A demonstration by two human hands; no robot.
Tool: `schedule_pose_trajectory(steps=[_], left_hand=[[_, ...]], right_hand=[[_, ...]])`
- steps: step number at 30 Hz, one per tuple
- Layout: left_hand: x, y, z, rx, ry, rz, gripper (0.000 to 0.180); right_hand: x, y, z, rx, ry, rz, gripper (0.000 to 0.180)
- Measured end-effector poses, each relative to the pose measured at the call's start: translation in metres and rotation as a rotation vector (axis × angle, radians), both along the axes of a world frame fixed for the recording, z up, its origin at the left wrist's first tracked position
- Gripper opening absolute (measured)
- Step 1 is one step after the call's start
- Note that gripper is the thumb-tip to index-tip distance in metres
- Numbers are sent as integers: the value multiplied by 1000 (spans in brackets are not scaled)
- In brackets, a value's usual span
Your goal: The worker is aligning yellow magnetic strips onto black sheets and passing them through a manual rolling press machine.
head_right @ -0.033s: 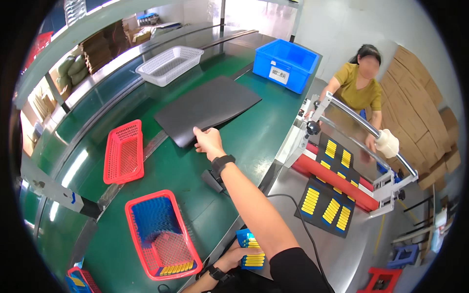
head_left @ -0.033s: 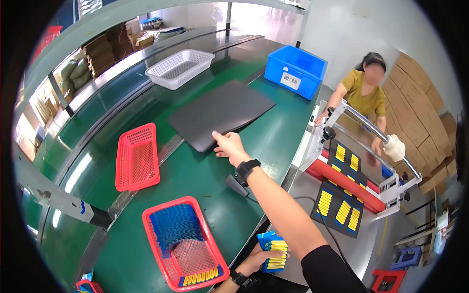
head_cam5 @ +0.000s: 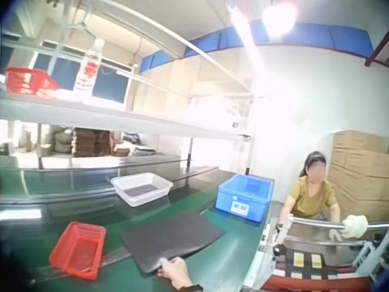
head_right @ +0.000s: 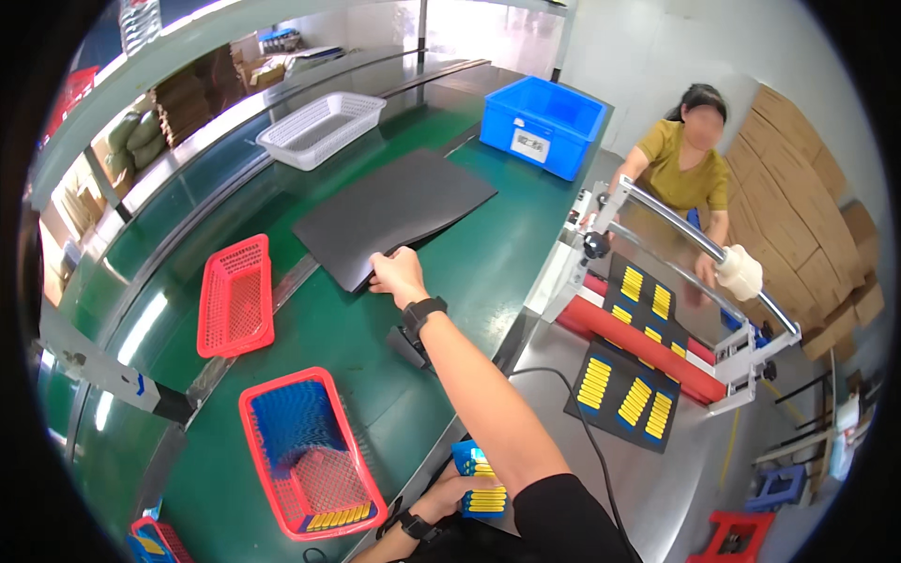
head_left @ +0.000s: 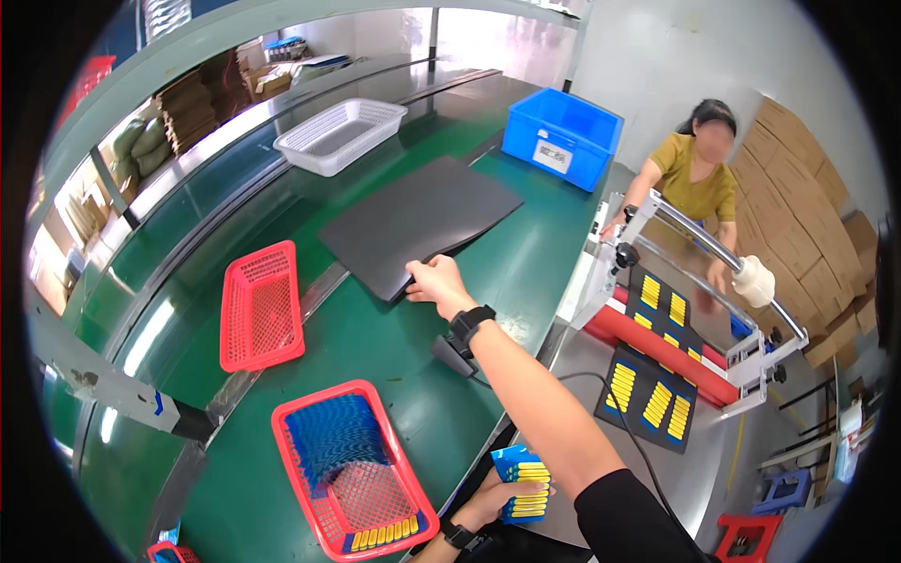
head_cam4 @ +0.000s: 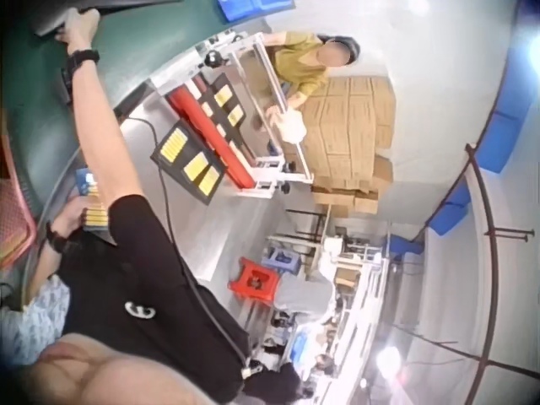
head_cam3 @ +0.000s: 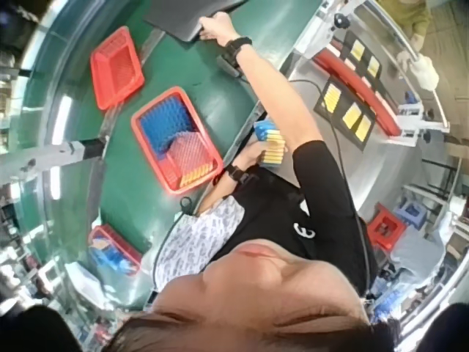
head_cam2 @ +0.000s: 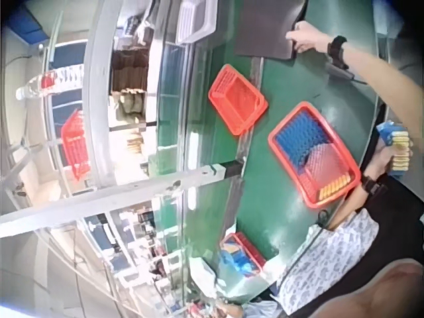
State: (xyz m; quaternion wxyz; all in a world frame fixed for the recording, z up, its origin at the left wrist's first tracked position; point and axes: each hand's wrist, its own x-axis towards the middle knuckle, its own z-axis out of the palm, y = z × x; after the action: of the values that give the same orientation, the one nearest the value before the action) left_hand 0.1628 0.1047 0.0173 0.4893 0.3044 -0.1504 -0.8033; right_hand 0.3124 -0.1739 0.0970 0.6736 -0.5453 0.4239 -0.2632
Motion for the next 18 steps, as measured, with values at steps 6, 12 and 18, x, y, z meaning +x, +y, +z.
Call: schedule_pose_trajectory(steps=[6, 12, 18], left_hand=[[-9, -17, 0, -7, 80, 108, 56], [-40, -36, 8, 46, 57, 111, 57], [-61, -19, 15, 86, 92, 287, 54]], right_hand=[[-37, 6, 38, -114, -339, -137, 19], [-177, 6, 94, -344, -410, -139, 19], [-327, 31, 124, -267, -303, 8, 11]])
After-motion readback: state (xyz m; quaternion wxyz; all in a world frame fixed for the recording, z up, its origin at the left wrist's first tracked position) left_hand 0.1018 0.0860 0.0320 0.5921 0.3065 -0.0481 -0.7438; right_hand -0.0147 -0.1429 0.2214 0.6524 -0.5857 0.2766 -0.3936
